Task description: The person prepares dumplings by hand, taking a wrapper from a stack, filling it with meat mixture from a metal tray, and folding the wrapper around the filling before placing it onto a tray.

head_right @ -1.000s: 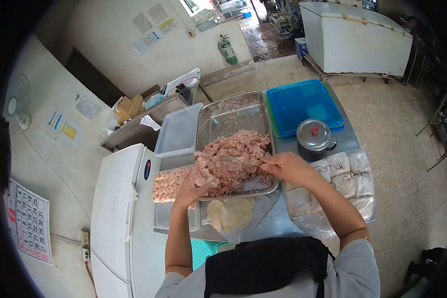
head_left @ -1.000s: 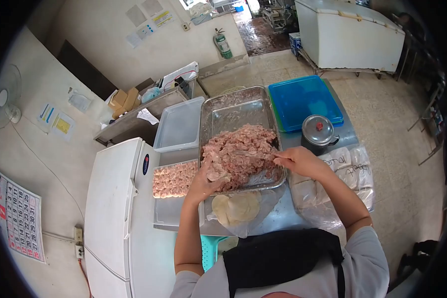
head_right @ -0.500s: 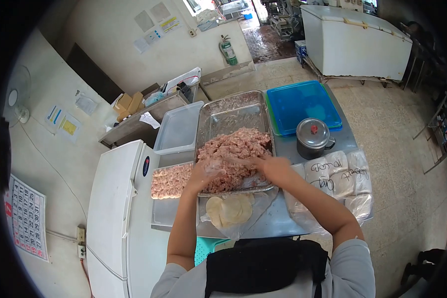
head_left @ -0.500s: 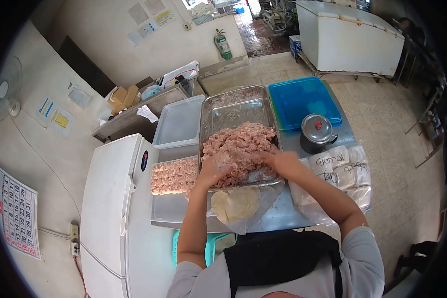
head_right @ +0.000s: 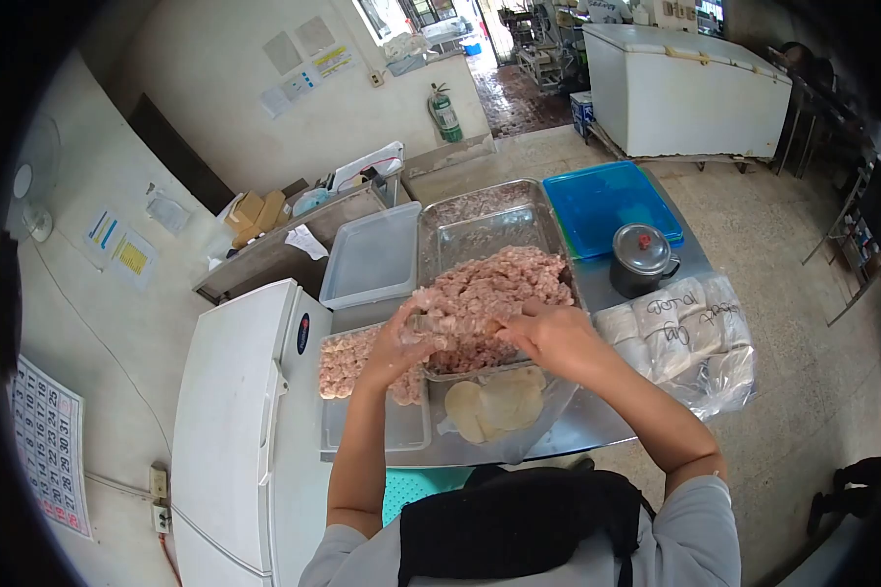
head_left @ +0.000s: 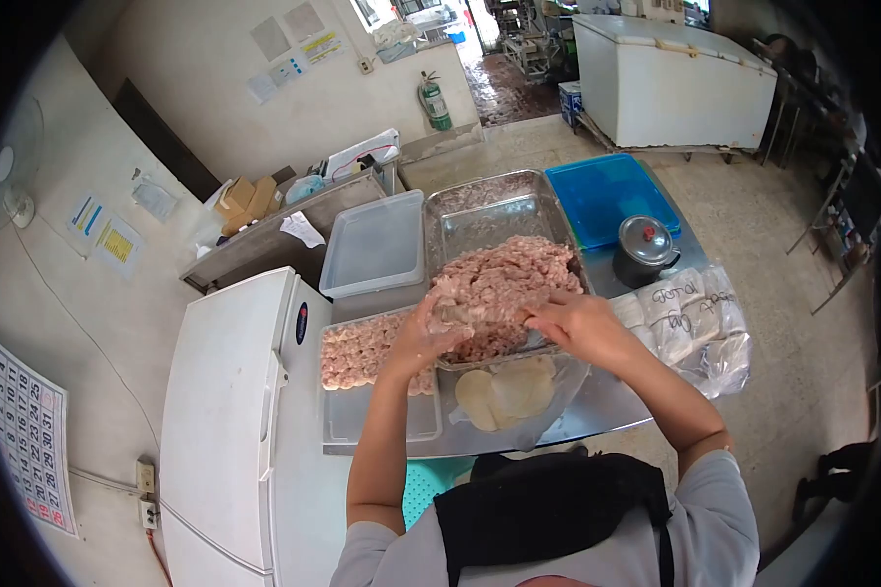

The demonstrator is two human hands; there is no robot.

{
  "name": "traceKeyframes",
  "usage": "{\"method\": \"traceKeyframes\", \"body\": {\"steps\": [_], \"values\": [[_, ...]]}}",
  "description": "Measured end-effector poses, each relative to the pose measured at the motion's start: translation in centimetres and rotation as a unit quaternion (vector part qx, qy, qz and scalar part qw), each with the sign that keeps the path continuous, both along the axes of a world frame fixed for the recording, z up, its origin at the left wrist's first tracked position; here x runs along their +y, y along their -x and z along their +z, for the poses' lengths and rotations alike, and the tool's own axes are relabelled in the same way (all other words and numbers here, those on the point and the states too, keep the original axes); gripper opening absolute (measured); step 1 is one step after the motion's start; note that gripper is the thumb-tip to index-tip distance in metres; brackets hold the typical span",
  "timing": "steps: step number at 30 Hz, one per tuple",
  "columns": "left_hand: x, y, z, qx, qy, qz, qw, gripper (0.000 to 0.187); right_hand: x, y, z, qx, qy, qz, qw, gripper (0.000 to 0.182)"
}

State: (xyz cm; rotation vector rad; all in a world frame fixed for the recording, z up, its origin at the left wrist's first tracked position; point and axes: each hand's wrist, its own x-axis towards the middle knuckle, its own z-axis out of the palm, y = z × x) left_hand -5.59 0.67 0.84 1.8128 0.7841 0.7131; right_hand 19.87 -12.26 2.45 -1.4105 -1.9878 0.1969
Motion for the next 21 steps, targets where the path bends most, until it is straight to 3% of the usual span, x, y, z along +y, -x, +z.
{"method": "traceKeyframes", "body": {"steps": [1,3,4,6,7,8,9,10,11,12,13,15,16,18,19,21], "values": [[0.2,0.6,-0.2,-0.003,-0.001,0.0,1.0,0.074,-0.2,0.9,0.6,-0.027,-0.014,-0.054,0.998,0.028],[0.7,1.2,-0.5,0.04,0.112,0.004,0.993,0.078,0.9,2.5,-1.0,-0.053,-0.041,-0.055,0.996,0.026],[0.7,1.3,-0.9,0.039,0.112,0.0,0.993,0.078,1.6,2.9,-2.7,-0.076,-0.066,-0.057,0.993,0.023],[0.7,1.8,-1.5,-0.113,0.121,-0.045,0.985,0.08,2.4,2.6,-5.9,-0.1,-0.089,-0.068,0.989,0.021],[0.1,2.5,-0.5,-0.113,0.121,-0.052,0.985,0.08,2.5,1.2,-7.6,-0.118,-0.001,-0.142,0.983,0.02],[-0.8,3.3,1.5,-0.076,0.047,-0.072,0.993,0.081,2.5,0.8,-8.4,-0.132,0.087,-0.215,0.964,0.019],[-1.1,4.1,2.6,-0.041,-0.027,-0.09,0.995,0.082,2.0,1.0,-7.7,-0.133,0.085,-0.222,0.962,0.019],[-0.6,5.1,2.3,-0.043,-0.026,-0.095,0.994,0.082,0.7,1.4,-6.1,-0.08,0.059,-0.216,0.971,0.02],[0.0,6.4,1.5,-0.003,-0.106,-0.116,0.988,0.081,-0.9,2.1,-4.6,-0.024,0.036,-0.211,0.977,0.021],[0.4,7.2,1.0,0.035,-0.187,-0.134,0.973,0.081,-2.0,3.6,-2.3,0.089,0.102,-0.182,0.974,0.022],[0.5,7.8,0.9,0.033,-0.186,-0.138,0.972,0.081,-2.3,5.1,-1.7,0.089,0.103,-0.186,0.973,0.022],[0.4,8.9,0.5,0.054,-0.057,-0.181,0.98,0.067,-2.8,8.3,-1.3,0.123,0.093,0.008,0.988,0.024],[0.6,9.5,-0.1,0.051,-0.056,-0.183,0.98,0.067,-2.7,10.0,-1.3,0.122,0.095,0.005,0.988,0.024],[1.2,10.5,-0.9,-0.076,-0.201,-0.226,0.95,0.049,-2.3,12.8,-1.2,0.124,0.156,0.05,0.979,0.021],[1.0,11.1,-0.9,-0.079,-0.201,-0.226,0.95,0.049,-2.2,12.8,-0.6,0.121,0.156,0.048,0.979,0.021],[0.6,12.5,-0.4,0.114,-0.055,-0.116,0.985,0.04,-2.1,12.7,1.4,-0.155,0.046,-0.072,0.984,0.021]]}}
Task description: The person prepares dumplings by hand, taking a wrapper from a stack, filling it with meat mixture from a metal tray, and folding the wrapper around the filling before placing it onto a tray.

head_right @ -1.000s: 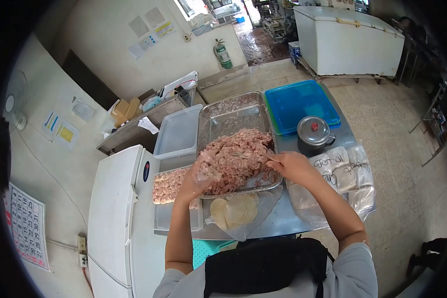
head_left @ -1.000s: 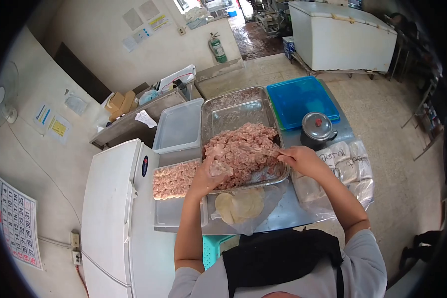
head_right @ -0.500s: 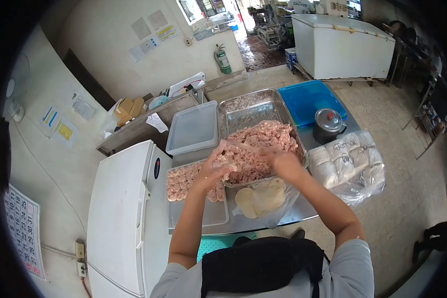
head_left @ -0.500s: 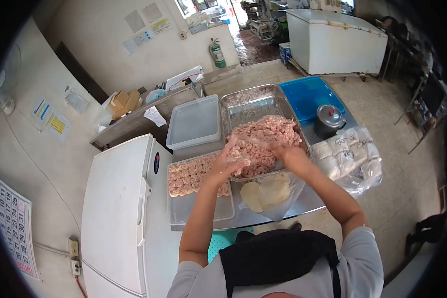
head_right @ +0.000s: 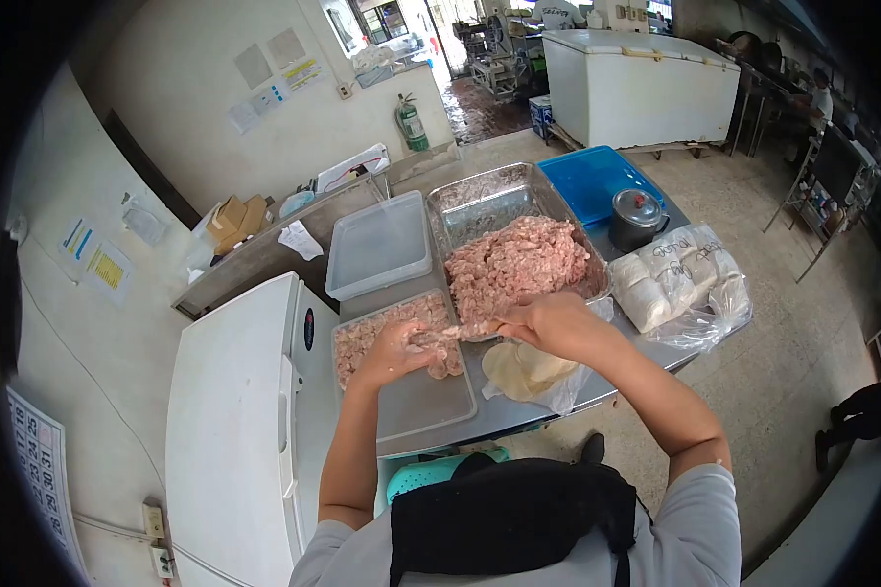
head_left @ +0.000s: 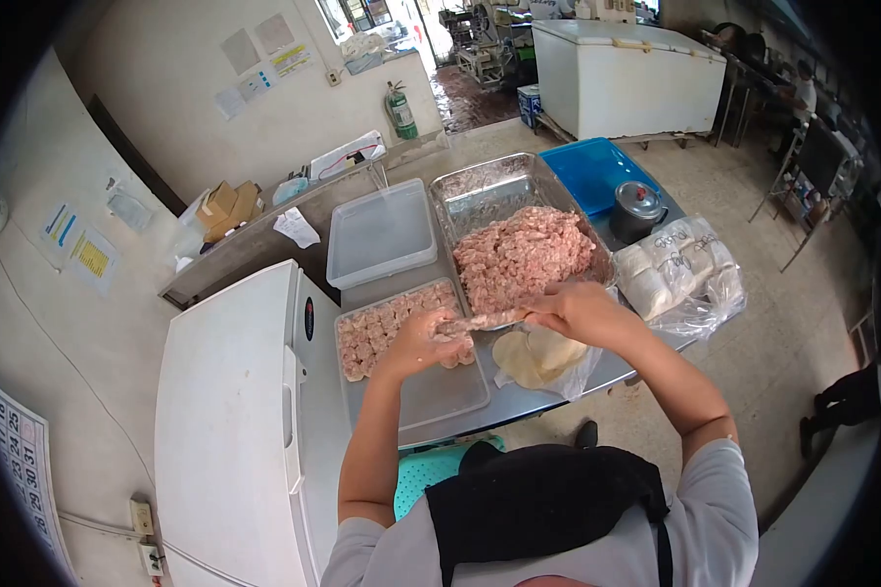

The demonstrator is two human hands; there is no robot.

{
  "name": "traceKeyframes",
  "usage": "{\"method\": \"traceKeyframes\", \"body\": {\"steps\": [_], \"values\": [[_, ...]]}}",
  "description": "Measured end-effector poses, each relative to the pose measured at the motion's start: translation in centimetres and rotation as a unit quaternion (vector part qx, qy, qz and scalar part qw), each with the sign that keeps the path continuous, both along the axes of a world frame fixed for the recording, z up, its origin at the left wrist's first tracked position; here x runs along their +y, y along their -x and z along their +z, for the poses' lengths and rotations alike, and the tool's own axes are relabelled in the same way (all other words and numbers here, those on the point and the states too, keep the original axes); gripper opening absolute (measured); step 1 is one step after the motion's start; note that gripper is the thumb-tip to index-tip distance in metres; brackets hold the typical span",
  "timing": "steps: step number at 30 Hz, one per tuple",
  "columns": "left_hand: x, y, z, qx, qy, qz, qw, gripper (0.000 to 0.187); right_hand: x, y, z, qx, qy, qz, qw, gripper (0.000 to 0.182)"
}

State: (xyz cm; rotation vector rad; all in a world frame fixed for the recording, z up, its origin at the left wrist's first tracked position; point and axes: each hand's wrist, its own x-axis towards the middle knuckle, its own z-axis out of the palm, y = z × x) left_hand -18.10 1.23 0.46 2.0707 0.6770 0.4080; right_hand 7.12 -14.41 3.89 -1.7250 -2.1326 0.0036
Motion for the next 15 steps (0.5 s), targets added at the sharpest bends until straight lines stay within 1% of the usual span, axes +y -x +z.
{"method": "traceKeyframes", "body": {"steps": [1,2,3,4,5,6,7,8,9,10,12,13,14,15], "values": [[0.2,0.6,0.1,-0.002,-0.001,0.0,1.0,0.04,-0.8,1.3,1.4,-0.044,-0.058,-0.011,0.997,0.022],[0.3,1.2,0.1,-0.021,0.053,0.023,0.998,0.043,-0.8,2.6,1.2,-0.046,-0.058,-0.01,0.997,0.022],[0.4,1.8,0.1,-0.039,0.107,0.044,0.992,0.046,-0.9,4.0,0.7,-0.037,-0.101,0.002,0.994,0.023],[0.3,2.0,0.2,-0.04,0.109,0.044,0.992,0.046,-1.0,4.8,0.5,-0.03,-0.143,0.014,0.989,0.023],[0.3,2.1,0.4,-0.092,0.062,0.024,0.994,0.047,-0.9,4.9,0.8,-0.031,-0.142,0.014,0.989,0.023],[0.2,2.3,0.6,-0.143,0.015,0.005,0.99,0.048,-0.7,4.5,1.5,-0.038,-0.098,-0.013,0.994,0.024],[-0.1,2.9,0.7,-0.146,0.015,0.007,0.989,0.048,-0.5,4.3,2.2,-0.044,-0.057,-0.038,0.997,0.025],[-0.4,3.6,0.8,-0.124,-0.002,0.059,0.99,0.048,-0.6,4.3,3.2,-0.046,-0.058,-0.036,0.997,0.025],[-0.5,4.1,0.8,-0.101,-0.018,0.109,0.989,0.048,-0.9,4.3,4.3,0.012,-0.037,-0.017,0.999,0.026],[-0.2,4.5,0.8,-0.101,-0.017,0.109,0.989,0.048,-1.1,4.5,4.7,0.07,-0.014,0.002,0.997,0.028],[0.4,5.0,0.8,0.013,0.054,0.061,0.997,0.049,-0.5,6.3,2.8,0.067,-0.015,0.016,0.998,0.028],[0.1,5.1,1.0,0.014,0.057,0.06,0.996,0.049,-0.2,7.1,1.5,0.065,-0.017,0.03,0.997,0.029],[-0.5,5.1,1.7,-0.037,0.031,0.071,0.996,0.048,0.0,7.3,0.5,0.065,-0.015,0.029,0.997,0.029],[-0.8,5.1,2.1,-0.088,0.003,0.081,0.993,0.048,0.3,7.5,-0.4,0.096,0.018,0.027,0.995,0.03]]}}
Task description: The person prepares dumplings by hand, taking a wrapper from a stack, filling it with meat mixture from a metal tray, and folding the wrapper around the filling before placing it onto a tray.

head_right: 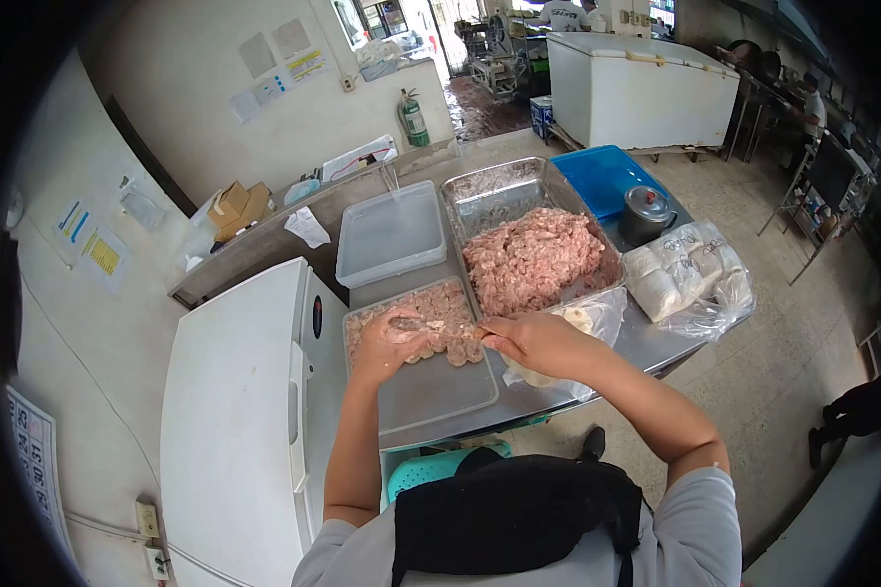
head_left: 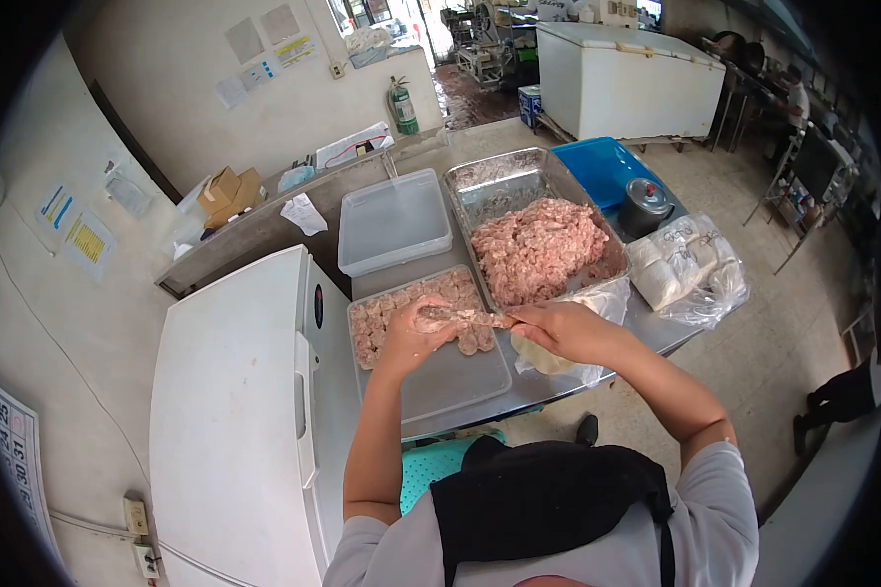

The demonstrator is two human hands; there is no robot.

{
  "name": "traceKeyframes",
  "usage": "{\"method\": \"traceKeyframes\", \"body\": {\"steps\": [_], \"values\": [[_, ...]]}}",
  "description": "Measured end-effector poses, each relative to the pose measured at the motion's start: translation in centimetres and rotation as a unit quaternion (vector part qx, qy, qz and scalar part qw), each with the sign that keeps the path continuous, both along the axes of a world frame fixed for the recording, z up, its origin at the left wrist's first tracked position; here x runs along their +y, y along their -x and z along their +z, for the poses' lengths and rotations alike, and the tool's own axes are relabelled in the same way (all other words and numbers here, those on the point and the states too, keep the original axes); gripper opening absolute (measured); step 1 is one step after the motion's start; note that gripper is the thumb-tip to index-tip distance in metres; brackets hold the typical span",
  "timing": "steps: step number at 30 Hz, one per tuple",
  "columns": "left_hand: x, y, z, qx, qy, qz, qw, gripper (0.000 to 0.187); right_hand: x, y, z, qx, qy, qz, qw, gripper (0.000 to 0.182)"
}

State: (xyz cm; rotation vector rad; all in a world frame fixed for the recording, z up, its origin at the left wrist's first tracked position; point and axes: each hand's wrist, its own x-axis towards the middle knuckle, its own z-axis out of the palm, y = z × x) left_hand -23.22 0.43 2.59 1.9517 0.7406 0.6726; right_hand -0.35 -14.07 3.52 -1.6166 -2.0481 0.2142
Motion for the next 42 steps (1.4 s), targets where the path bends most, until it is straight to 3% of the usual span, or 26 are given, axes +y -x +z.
{"method": "traceKeyframes", "body": {"steps": [4,6,9,12,16,18,23,25,27,29,30,31,33,37,38,39,40,42], "values": [[2.3,3.0,-5.0,0.029,0.03,0.024,0.999,0.044,-0.6,-1.7,-1.9,0.122,0.042,-0.013,0.992,0.031],[2.1,4.0,-6.5,0.016,-0.171,0.02,0.985,0.045,-2.3,-3.2,-2.3,0.159,0.063,-0.045,0.984,0.032],[3.7,5.5,-16.2,0.116,-0.098,0.058,0.987,0.053,-5.0,-5.9,-4.7,0.228,0.099,-0.11,0.962,0.033],[-0.8,3.0,-14.5,0.13,-0.058,0.11,0.984,0.065,-7.6,-7.4,-5.7,0.28,0.137,-0.176,0.934,0.033],[-1.7,0.6,-17.6,0.121,-0.013,0.172,0.977,0.072,-9.2,-8.7,-5.6,0.334,0.168,-0.223,0.9,0.032],[-1.4,-0.5,-18.7,0.175,-0.088,0.214,0.957,0.078,-9.3,-9.8,-5.7,0.331,0.162,-0.215,0.904,0.032],[-0.6,-2.9,-19.6,0.15,-0.121,0.214,0.958,0.077,-8.3,-12.4,-6.5,0.315,0.149,-0.199,0.916,0.03],[-0.4,-3.5,-19.8,0.164,-0.137,0.223,0.951,0.077,-7.4,-13.5,-7.0,0.262,0.13,-0.192,0.937,0.029],[-0.4,-4.0,-19.8,0.153,-0.084,0.231,0.957,0.076,-6.3,-15.5,-7.0,0.232,0.125,-0.195,0.945,0.027],[-0.2,-2.9,-21.1,0.131,-0.08,0.217,0.964,0.078,-4.8,-18.8,-7.8,0.127,0.106,-0.159,0.973,0.025],[-0.2,-2.7,-21.6,0.111,-0.079,0.206,0.969,0.081,-4.0,-20.4,-6.8,0.014,0.083,-0.158,0.984,0.022],[-0.9,-2.7,-20.9,0.11,-0.081,0.204,0.969,0.081,-3.1,-22.5,-6.2,0.014,0.081,-0.16,0.984,0.022],[-3.1,-3.1,-17.4,0.197,-0.25,0.217,0.923,0.073,-1.2,-26.7,-5.0,-0.258,0.077,-0.173,0.947,0.021],[-6.2,-8.5,-14.6,0.246,-0.274,0.261,0.892,0.06,4.2,-31.0,0.1,-0.344,0.05,-0.147,0.926,0.02],[-7.0,-10.9,-13.5,0.18,-0.163,0.237,0.941,0.052,5.5,-31.6,0.1,-0.36,0.043,-0.141,0.921,0.019],[-7.8,-13.3,-12.6,0.109,-0.048,0.209,0.971,0.045,6.9,-32.1,-1.1,-0.383,0.024,-0.135,0.913,0.016],[-8.5,-15.6,-12.0,0.059,-0.077,0.171,0.98,0.039,8.4,-32.5,-2.9,-0.406,0.005,-0.128,0.905,0.013],[-9.3,-18.5,-13.7,0.083,-0.098,0.144,0.981,0.038,8.2,-30.8,-6.9,-0.396,0.063,-0.063,0.914,0.01]]}}
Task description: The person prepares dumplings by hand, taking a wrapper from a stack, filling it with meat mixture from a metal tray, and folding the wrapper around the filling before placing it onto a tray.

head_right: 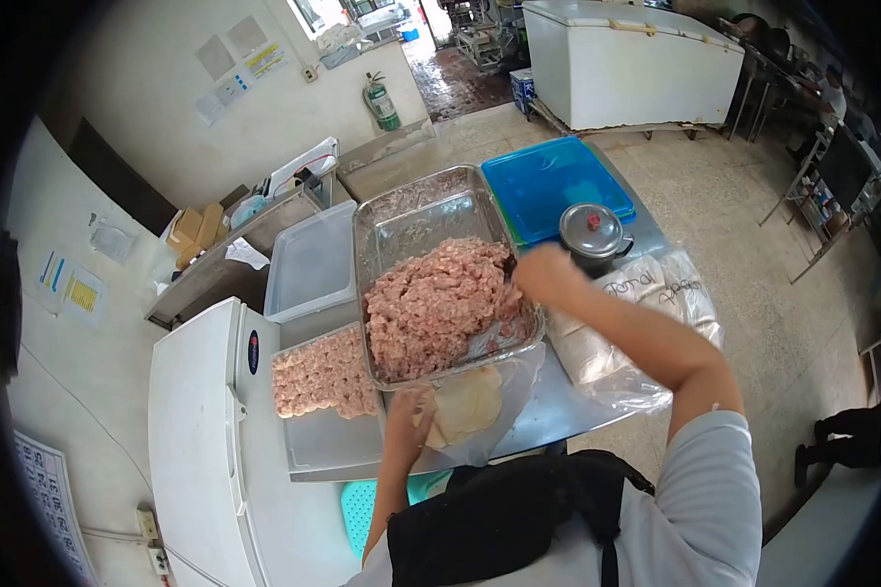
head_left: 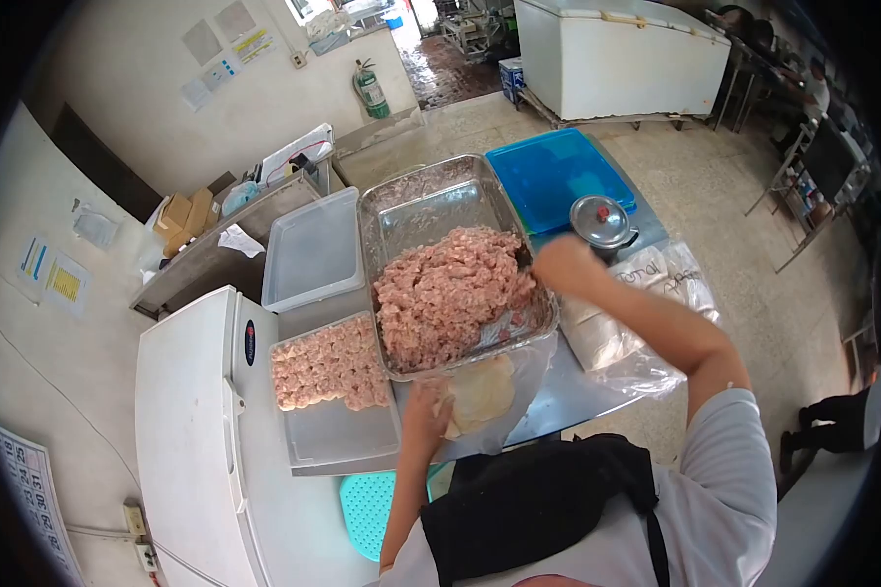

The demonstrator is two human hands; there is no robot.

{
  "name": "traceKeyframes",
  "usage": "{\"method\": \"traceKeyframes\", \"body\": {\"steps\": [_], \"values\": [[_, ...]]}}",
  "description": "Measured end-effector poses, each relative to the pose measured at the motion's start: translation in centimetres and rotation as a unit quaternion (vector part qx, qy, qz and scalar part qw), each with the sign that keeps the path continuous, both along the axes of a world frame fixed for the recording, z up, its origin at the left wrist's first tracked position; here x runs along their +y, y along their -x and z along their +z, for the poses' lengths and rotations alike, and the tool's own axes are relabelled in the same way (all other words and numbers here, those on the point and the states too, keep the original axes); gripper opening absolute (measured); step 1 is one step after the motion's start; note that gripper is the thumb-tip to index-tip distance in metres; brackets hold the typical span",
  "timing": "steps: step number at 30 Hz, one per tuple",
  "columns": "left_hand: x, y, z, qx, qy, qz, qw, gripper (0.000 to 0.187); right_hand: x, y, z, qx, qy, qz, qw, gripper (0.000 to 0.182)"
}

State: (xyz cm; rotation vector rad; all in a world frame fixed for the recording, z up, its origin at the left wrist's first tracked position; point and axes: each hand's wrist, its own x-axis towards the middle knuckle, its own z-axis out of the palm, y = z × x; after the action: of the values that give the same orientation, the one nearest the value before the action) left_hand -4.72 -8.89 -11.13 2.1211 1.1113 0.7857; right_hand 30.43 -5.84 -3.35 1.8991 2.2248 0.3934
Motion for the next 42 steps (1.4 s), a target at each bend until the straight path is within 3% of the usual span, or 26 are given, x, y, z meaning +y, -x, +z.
{"method": "traceKeyframes", "body": {"steps": [2,5,8,10,13,17,19,20,22,23,25,26,27,28,29,30,32,33,34,35,36,37,38,40,42], "values": [[0.0,-1.9,-1.1,0.029,-0.018,-0.025,0.999,0.039,-2.6,2.3,-2.1,0.131,-0.015,0.036,0.991,0.011],[-1.3,-3.3,-2.2,0.054,0.001,-0.053,0.997,0.041,-6.1,2.4,-1.8,0.119,0.062,0.082,0.988,0.011],[-1.7,-4.1,-2.9,0.142,-0.087,0.002,0.986,0.035,-6.6,1.0,0.4,0.092,0.089,0.126,0.984,0.012],[-0.9,-3.2,-3.7,0.051,-0.047,-0.025,0.997,0.025,-4.9,-0.5,4.5,0.074,0.093,0.065,0.991,0.013],[-1.0,-3.0,-3.0,-0.001,0.016,0.036,0.999,0.014,-3.6,-1.2,1.6,0.116,0.018,0.122,0.986,0.013],[-0.5,-2.3,-2.0,-0.041,0.065,0.066,0.995,0.019,-5.9,1.6,-3.4,0.175,0.055,0.17,0.968,0.012],[-0.1,-2.3,-0.5,-0.213,0.24,0.098,0.942,0.024,-6.1,1.5,-3.7,0.232,0.058,0.134,0.962,0.015],[0.2,-2.4,-0.2,-0.214,0.239,0.097,0.942,0.024,-5.8,1.4,-4.0,0.231,0.057,0.134,0.962,0.015],[1.1,-2.7,0.2,-0.234,0.221,0.099,0.942,0.028,-4.9,1.0,-4.2,0.353,0.128,0.071,0.924,0.024],[1.9,-2.7,0.4,-0.236,0.221,0.096,0.941,0.028,-4.7,1.0,-4.1,0.351,0.126,0.069,0.925,0.024],[3.5,-2.4,0.7,-0.325,0.217,0.105,0.914,0.025,-4.5,1.5,-2.7,0.487,0.178,0.015,0.855,0.03],[4.1,-1.7,1.2,-0.073,-0.016,0.079,0.994,0.028,-4.5,2.1,-1.8,0.485,0.179,0.014,0.856,0.03],[4.6,-2.1,2.0,-0.074,-0.014,0.078,0.994,0.028,-4.5,2.9,-0.8,0.542,0.147,-0.034,0.827,0.03],[5.4,-3.3,2.9,-0.313,0.175,0.113,0.927,0.03,-4.4,3.8,0.0,0.594,0.111,-0.083,0.793,0.03],[6.2,-4.2,3.5,-0.52,0.347,0.135,0.769,0.031,-4.2,4.9,0.6,0.593,0.109,-0.085,0.793,0.03],[7.0,-4.8,3.7,-0.52,0.349,0.131,0.769,0.031,-3.8,6.2,1.2,0.629,0.053,-0.079,0.772,0.03],[8.5,-5.7,4.2,-0.605,0.435,0.025,0.666,0.036,-2.8,8.8,1.2,0.66,-0.011,-0.077,0.748,0.029],[9.0,-6.1,4.7,-0.604,0.438,0.017,0.666,0.036,-1.9,10.1,-0.1,0.647,-0.093,-0.015,0.757,0.029],[9.2,-6.5,5.7,-0.634,0.454,-0.001,0.626,0.038,-1.4,11.2,-1.0,0.627,-0.173,0.047,0.758,0.028],[9.3,-6.7,6.9,-0.662,0.471,-0.018,0.583,0.04,-1.6,11.8,-1.5,0.624,-0.179,0.042,0.759,0.028],[9.0,-6.9,9.5,-0.663,0.483,-0.014,0.572,0.05,-2.0,12.4,-1.6,0.579,-0.167,0.037,0.797,0.028],[9.5,-6.3,8.8,-0.659,0.488,-0.019,0.571,0.05,-2.3,12.9,-1.7,0.531,-0.153,0.031,0.833,0.029],[10.4,-5.6,7.1,-0.665,0.507,-0.033,0.548,0.056,-3.0,12.7,-1.3,0.529,-0.158,0.026,0.834,0.029],[11.6,-5.0,4.5,-0.667,0.528,-0.052,0.523,0.062,-4.9,12.5,1.8,0.335,-0.045,-0.03,0.941,0.027],[12.1,-4.5,2.2,-0.619,0.548,0.097,0.555,0.072,-6.4,13.1,4.5,0.281,-0.033,-0.044,0.958,0.024]]}}
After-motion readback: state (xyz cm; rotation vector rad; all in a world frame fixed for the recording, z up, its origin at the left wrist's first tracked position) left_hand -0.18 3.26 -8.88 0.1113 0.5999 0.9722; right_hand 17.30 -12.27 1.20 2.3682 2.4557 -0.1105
